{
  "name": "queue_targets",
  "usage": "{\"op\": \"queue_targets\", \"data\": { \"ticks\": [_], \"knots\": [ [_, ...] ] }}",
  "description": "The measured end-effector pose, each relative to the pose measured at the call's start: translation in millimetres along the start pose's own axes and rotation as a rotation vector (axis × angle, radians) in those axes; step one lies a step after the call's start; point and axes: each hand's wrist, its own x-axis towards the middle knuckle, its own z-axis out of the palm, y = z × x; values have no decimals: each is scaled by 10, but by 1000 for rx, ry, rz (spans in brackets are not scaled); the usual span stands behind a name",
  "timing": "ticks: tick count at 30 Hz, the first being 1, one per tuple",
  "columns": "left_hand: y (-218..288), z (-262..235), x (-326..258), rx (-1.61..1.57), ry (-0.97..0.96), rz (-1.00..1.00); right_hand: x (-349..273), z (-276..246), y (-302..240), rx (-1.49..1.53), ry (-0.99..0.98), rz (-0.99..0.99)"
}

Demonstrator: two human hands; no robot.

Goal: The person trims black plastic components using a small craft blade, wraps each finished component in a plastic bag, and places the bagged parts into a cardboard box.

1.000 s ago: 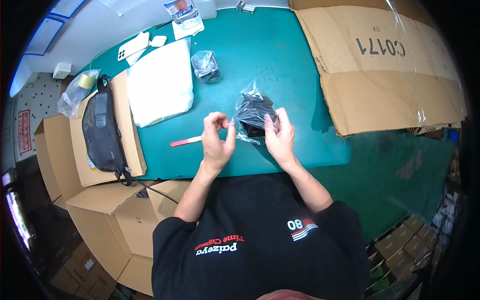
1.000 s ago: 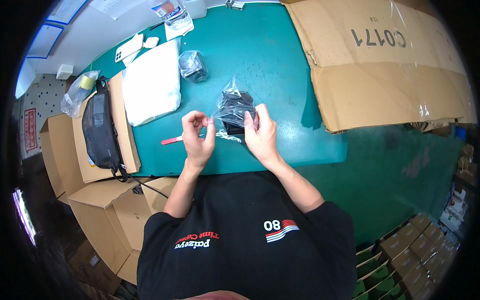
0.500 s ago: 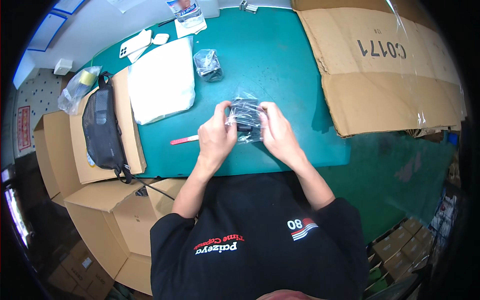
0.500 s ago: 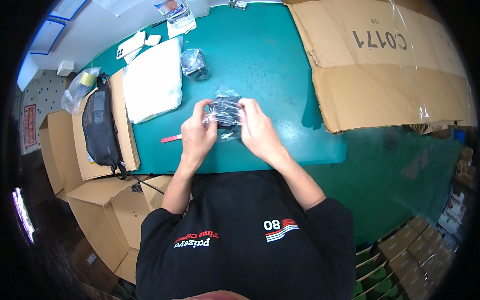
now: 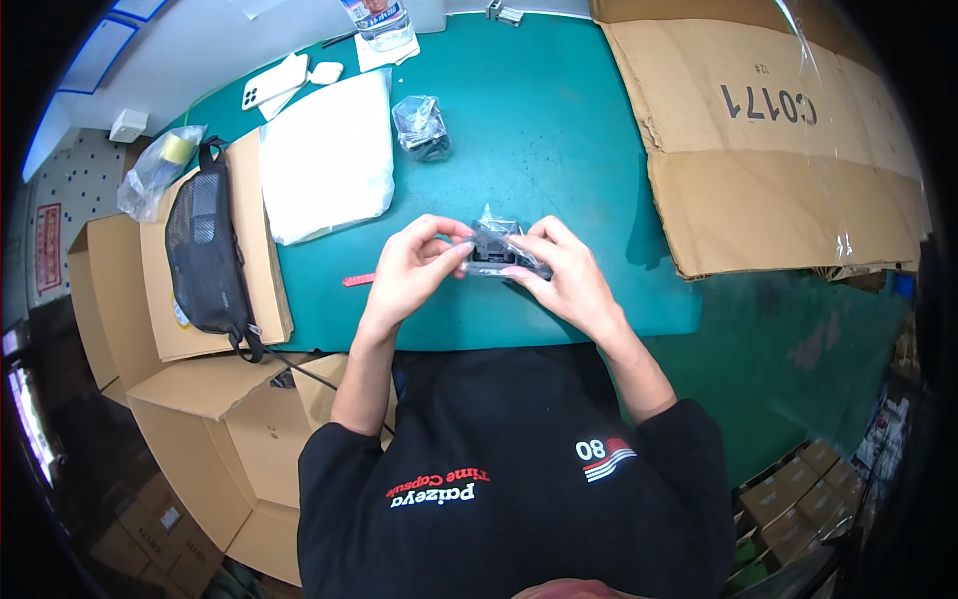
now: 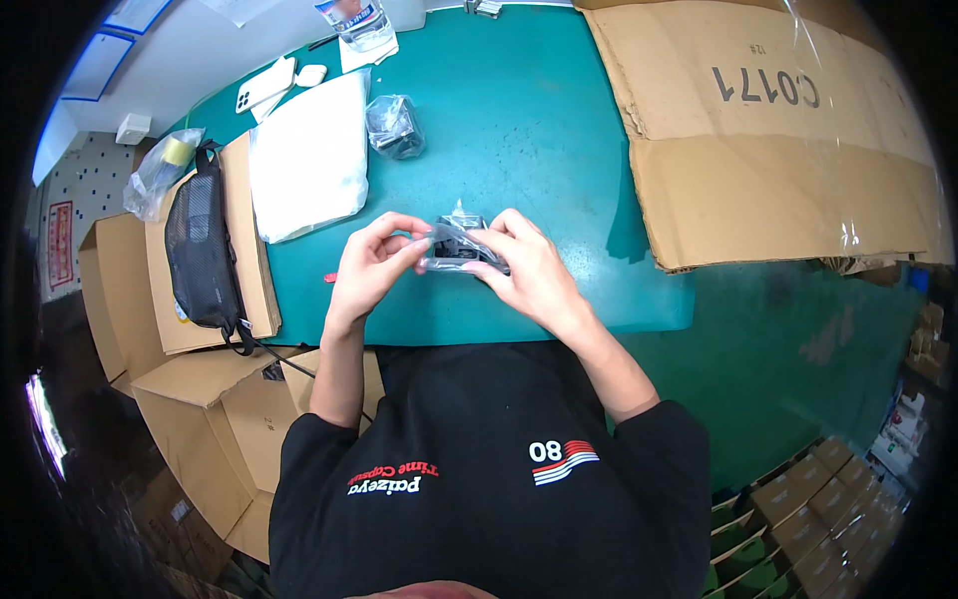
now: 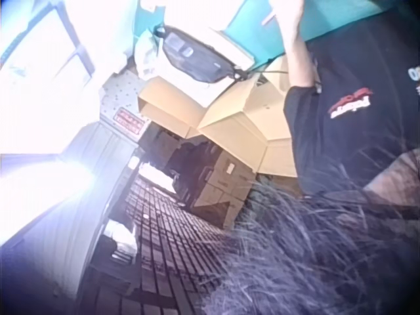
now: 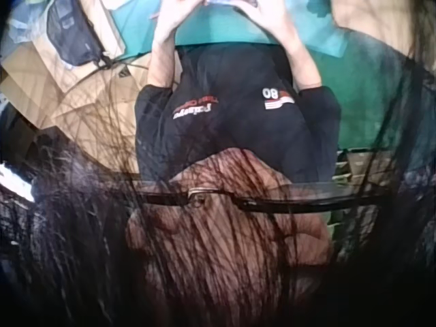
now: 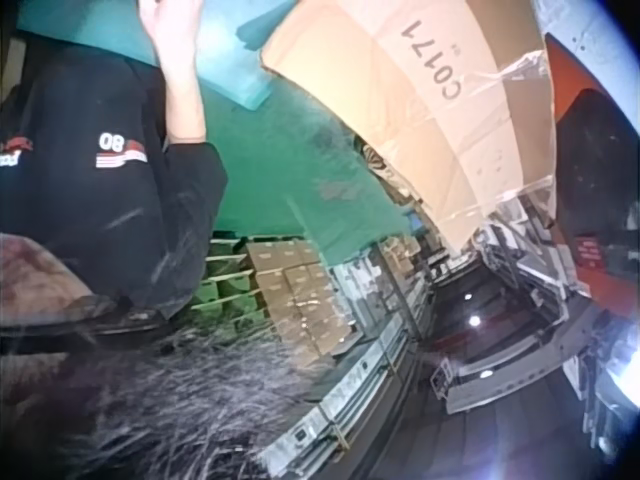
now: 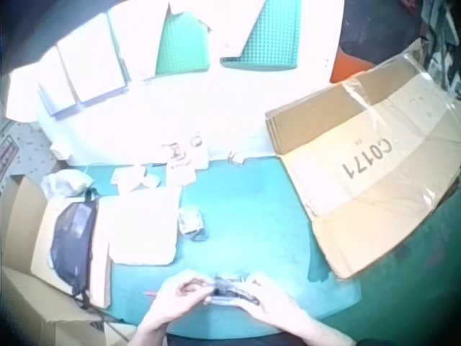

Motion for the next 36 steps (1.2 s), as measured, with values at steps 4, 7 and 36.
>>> {"op": "queue_targets", "data": {
  "ticks": [4, 7, 36],
  "knots": [
    [7, 86, -165, -299, 66, 125, -14, 18, 71, -52, 15, -80],
    [-427, 107, -253, -234, 123, 268, -12, -18, 10, -24, -33, -8],
    [-9, 59, 161, 1031, 417, 758, -42, 229, 349, -380, 87, -219]
  ]
}}
